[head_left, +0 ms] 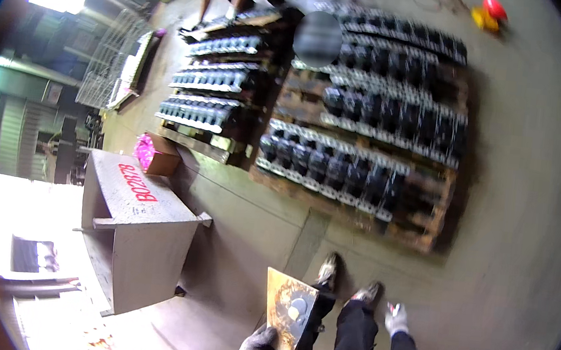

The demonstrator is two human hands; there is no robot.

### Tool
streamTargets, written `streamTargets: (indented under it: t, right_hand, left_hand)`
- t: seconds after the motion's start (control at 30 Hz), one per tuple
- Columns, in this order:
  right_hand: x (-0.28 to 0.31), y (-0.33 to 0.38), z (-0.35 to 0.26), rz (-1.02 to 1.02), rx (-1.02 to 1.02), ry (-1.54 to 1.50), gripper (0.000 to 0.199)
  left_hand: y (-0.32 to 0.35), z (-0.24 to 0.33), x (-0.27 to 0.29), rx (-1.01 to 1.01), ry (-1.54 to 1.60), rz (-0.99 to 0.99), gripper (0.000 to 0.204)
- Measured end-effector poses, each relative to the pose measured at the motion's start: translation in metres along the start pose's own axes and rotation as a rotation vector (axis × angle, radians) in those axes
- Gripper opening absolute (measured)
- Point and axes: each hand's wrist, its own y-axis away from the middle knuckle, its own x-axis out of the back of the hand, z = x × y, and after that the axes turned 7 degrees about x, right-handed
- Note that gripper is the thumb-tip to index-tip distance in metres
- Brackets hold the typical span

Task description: The person applies a grey compound to the surface of black cylindrical metal parts arranged on a wooden pallet. Using a small metal spatula, the person scoops the compound from a flat board and spreads it onto the parts one by one. The person moves along the rows of parts, repeating the application process.

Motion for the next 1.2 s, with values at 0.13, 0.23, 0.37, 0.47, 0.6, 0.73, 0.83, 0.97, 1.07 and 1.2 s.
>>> streamTargets:
  t: [0.13,0.23,0.37,0.47,0.6,0.73,0.83,0.97,1.07,1.2]
  right_hand:
    - [0.069,0.053,-0.016,0.134,-0.029,-0.204,0.032]
    - [0.081,0.061,-0.017,0.151,-0.159,-0.344,0.015]
    - [0.09,0.018,0.003,0.255,0.083,-0.465,0.01]
    - [0.106,0.079,-0.145,0.119,-0.01,-0.149,0.016]
    - [0.086,0.106,-0.277,0.197,0.155,-0.184,0.013]
    - [0.056,0.134,-0.389,0.125,0.113,-0.247,0.009]
    - [0.035,0.137,-0.435,0.115,0.097,-0.21,0.011]
    - [0.004,0.122,-0.498,0.104,0.058,-0.298,0.01]
    - [-0.014,0.091,-0.55,0.098,0.092,-0.401,0.009]
    - [-0.061,0.081,-0.684,0.059,0.145,-0.603,0.014]
  left_hand:
    - [0.031,0.024,-0.009,-0.049,0.081,-0.101,0.049]
    - [0.076,0.051,-0.003,-0.075,0.152,-0.117,0.048]
    - [0.105,0.102,0.01,-0.149,0.255,-0.286,0.041]
    - [0.131,0.138,0.044,-0.248,0.383,-0.167,0.044]
    - [0.173,0.231,0.04,-0.314,0.341,-0.247,0.046]
    - [0.195,0.299,0.07,-0.445,0.438,-0.243,0.044]
    - [0.198,0.346,0.08,-0.505,0.588,-0.232,0.042]
    - [0.18,0.404,0.112,-0.605,0.673,-0.253,0.041]
    - [0.173,0.46,0.11,-0.66,0.732,-0.273,0.043]
    - [0.17,0.535,0.109,-0.7,0.736,-0.236,0.04]
